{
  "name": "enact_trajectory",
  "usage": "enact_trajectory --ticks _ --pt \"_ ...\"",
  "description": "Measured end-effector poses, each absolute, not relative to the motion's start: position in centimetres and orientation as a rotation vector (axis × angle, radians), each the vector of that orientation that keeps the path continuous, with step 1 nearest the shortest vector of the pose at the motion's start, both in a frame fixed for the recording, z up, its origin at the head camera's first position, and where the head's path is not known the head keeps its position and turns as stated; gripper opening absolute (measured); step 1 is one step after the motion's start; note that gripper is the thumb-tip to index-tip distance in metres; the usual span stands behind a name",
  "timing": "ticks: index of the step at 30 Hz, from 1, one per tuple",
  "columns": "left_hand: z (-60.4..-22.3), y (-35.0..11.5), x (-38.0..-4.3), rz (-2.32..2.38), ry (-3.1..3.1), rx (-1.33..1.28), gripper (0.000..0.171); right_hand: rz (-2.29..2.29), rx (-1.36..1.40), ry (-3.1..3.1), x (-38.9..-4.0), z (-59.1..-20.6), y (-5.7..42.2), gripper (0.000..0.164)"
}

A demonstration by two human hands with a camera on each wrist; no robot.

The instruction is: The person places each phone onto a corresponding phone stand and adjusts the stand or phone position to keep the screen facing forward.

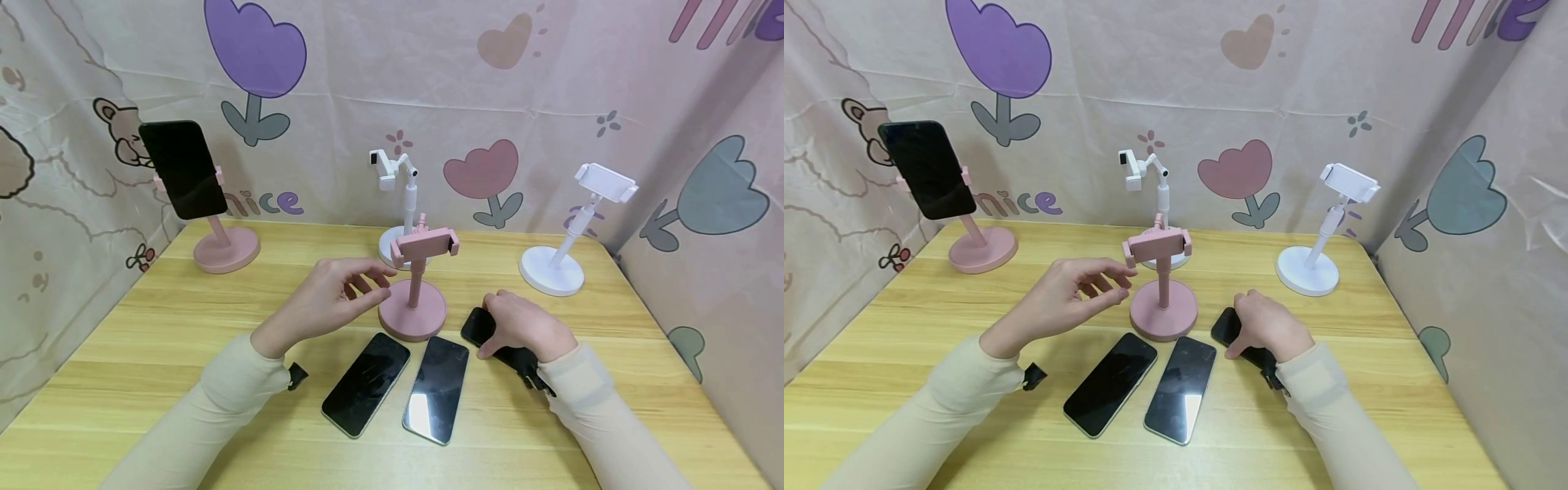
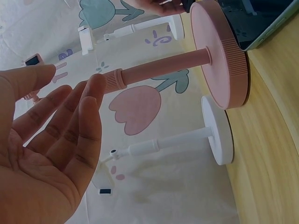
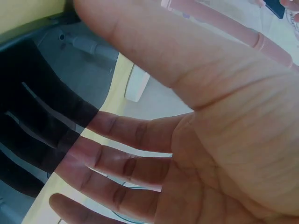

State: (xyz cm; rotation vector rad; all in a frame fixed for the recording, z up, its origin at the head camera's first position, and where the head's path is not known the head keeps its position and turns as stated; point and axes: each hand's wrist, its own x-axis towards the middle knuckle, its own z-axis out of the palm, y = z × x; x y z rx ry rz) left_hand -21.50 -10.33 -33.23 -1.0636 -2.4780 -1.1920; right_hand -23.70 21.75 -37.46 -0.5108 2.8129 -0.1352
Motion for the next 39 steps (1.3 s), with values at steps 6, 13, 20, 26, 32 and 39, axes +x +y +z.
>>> enact_trajectory --ticks 6,13,20,26,32,39 --pt "-33.3 -10.4 -21.5 -1.215 -2.472 -1.078 0.024 -0.167 -0.524 2.802 -23.7 -37.3 21.6 0.067" --pt "-33.4 -10.5 -21.5 -1.231 -2.478 -1.071 0.023 -0.226 -0.535 2.78 -23.8 -37.4 21.5 0.063" --pt "-33.1 -10.5 -21.3 -1.225 -2.484 -1.058 0.024 -0.264 -0.562 2.783 -24.0 -37.8 22.0 0.065" --pt "-33.1 -10.5 -21.3 -1.212 -2.489 -1.058 0.024 -0.291 -0.586 2.8 -24.3 -38.0 22.4 0.065" --pt "-33.0 -10.9 -21.5 -1.211 -2.443 -1.07 0.018 -0.346 -0.583 2.803 -24.5 -37.9 22.5 0.07" --pt "-32.7 -11.0 -21.4 -1.198 -2.438 -1.08 0.018 -0.363 -0.599 2.832 -24.6 -37.6 22.6 0.075"
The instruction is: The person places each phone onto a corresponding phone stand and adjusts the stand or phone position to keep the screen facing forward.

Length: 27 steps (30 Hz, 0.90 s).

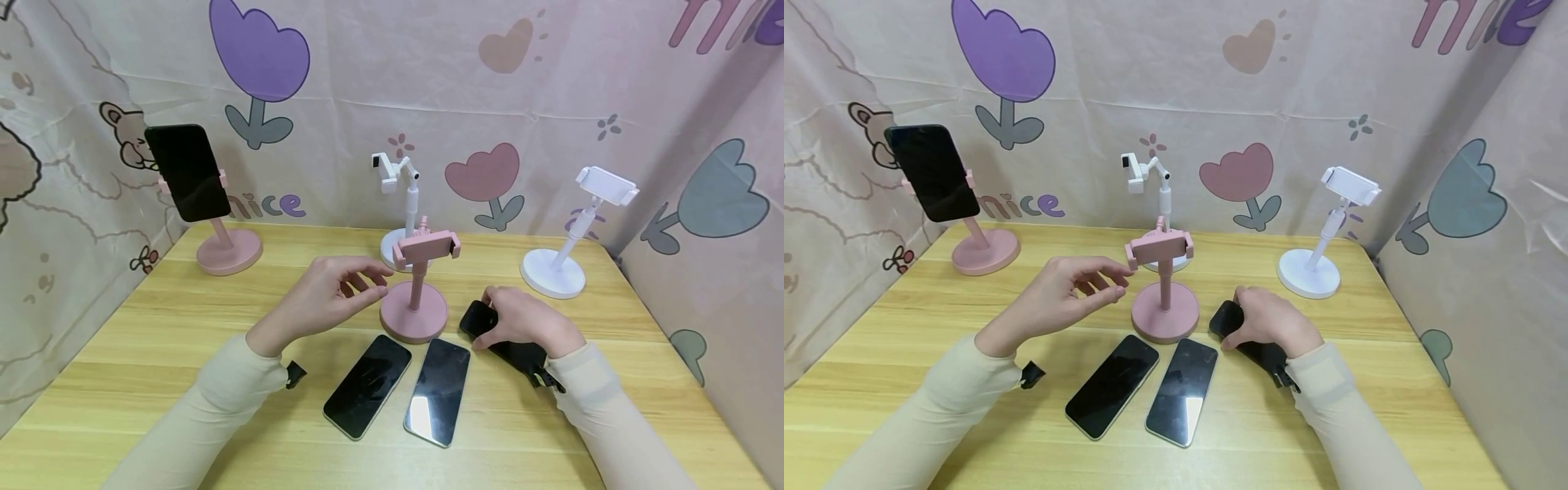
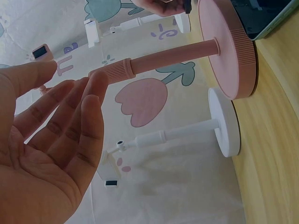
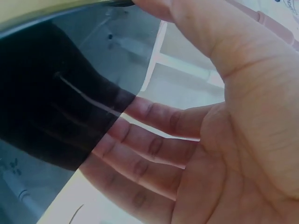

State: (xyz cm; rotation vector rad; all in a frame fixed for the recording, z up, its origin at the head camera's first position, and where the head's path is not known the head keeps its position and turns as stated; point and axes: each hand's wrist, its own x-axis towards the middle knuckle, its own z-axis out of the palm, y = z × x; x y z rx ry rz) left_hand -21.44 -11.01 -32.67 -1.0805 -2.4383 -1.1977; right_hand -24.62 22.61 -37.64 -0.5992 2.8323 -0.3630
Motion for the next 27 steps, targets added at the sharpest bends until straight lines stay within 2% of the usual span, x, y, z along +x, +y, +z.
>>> enact_trajectory --ticks 9,18,27 --pt "-32.2 -10.8 -21.0 -1.189 -2.436 -1.061 0.019 -0.467 -0.693 2.864 -24.9 -37.4 22.9 0.072" --pt "-29.7 -10.0 -19.0 -1.205 -2.459 -1.037 0.02 -0.545 -0.74 2.911 -25.2 -37.3 22.8 0.072" --pt "-29.7 -10.1 -19.0 -1.202 -2.442 -1.043 0.02 -0.649 -0.765 2.929 -25.3 -37.1 22.7 0.07"
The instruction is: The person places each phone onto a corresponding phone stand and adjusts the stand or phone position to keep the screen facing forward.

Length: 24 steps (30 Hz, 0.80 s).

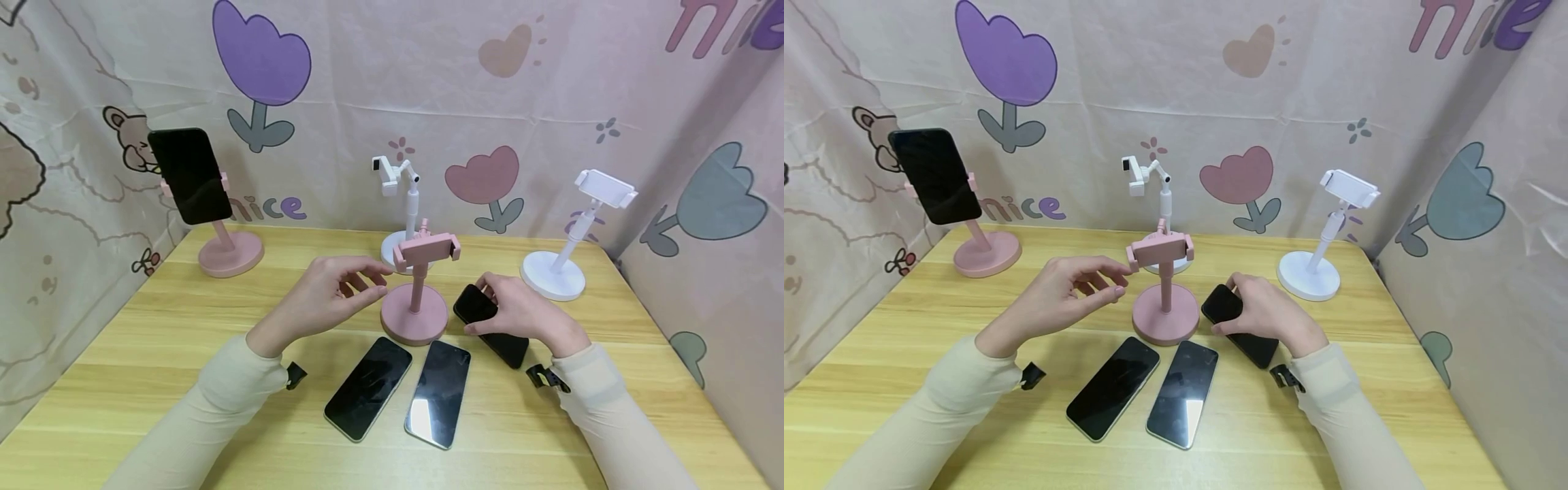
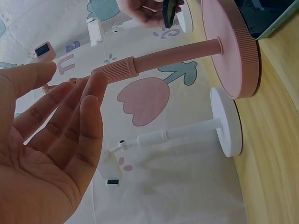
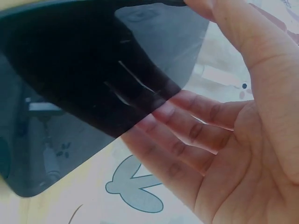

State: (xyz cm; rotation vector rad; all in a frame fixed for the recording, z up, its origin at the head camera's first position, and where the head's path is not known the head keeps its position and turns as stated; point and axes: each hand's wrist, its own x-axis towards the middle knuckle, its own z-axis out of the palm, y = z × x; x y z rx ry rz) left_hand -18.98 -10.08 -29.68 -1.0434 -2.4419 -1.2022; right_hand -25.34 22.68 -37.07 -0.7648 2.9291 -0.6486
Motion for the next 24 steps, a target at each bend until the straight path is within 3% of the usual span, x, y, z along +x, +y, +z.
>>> enact_trajectory --ticks 24 --pt "-29.88 -9.8 -18.95 -1.211 -2.444 -1.054 0.02 -0.799 -0.811 3.04 -25.94 -36.67 22.43 0.079"
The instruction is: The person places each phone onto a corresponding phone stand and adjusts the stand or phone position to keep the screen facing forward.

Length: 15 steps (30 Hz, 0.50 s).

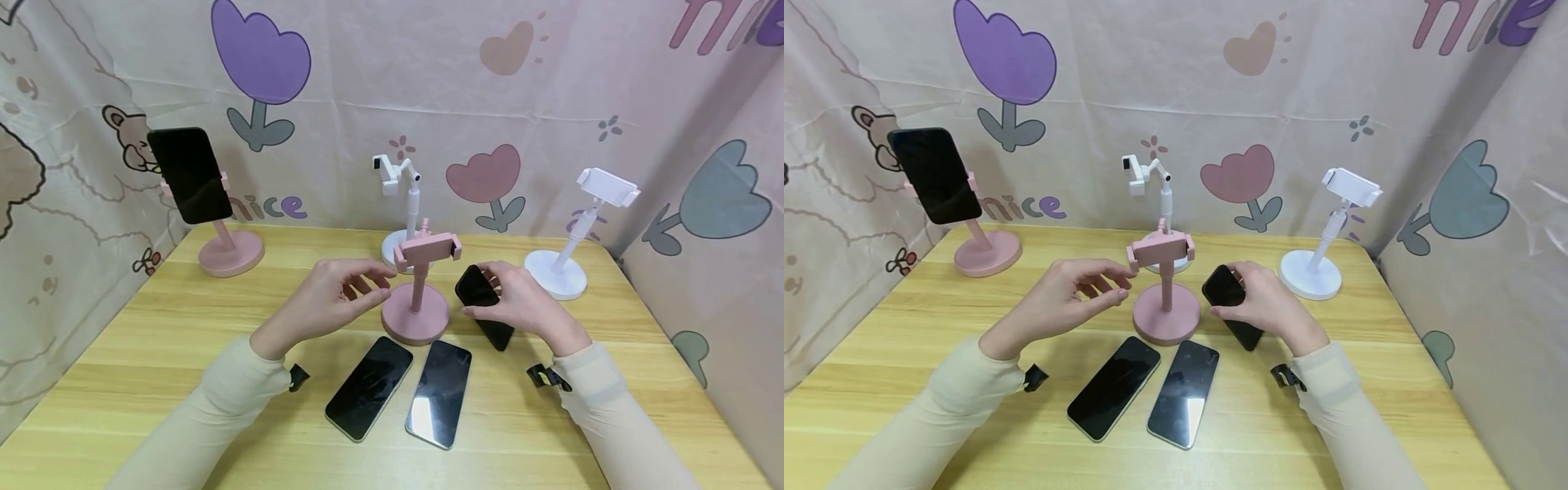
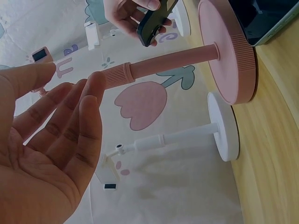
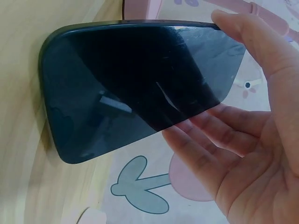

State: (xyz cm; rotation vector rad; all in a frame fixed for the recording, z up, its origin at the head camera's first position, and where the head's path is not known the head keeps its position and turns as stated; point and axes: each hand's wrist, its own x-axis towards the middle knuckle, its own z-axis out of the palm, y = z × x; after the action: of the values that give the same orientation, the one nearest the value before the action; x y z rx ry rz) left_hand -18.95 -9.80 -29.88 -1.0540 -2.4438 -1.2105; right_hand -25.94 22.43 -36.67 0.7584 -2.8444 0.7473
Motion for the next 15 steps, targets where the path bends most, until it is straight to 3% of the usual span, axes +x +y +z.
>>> enact_trajectory --ticks 9,15 --pt "-32.6 -10.6 -21.2 -1.205 -2.431 -1.084 0.021 0.733 0.756 -2.836 -26.0 -36.7 22.4 0.08" --pt "-32.3 -10.5 -20.9 -1.209 -2.437 -1.083 0.021 0.771 0.745 -2.812 -26.0 -36.6 22.4 0.081"
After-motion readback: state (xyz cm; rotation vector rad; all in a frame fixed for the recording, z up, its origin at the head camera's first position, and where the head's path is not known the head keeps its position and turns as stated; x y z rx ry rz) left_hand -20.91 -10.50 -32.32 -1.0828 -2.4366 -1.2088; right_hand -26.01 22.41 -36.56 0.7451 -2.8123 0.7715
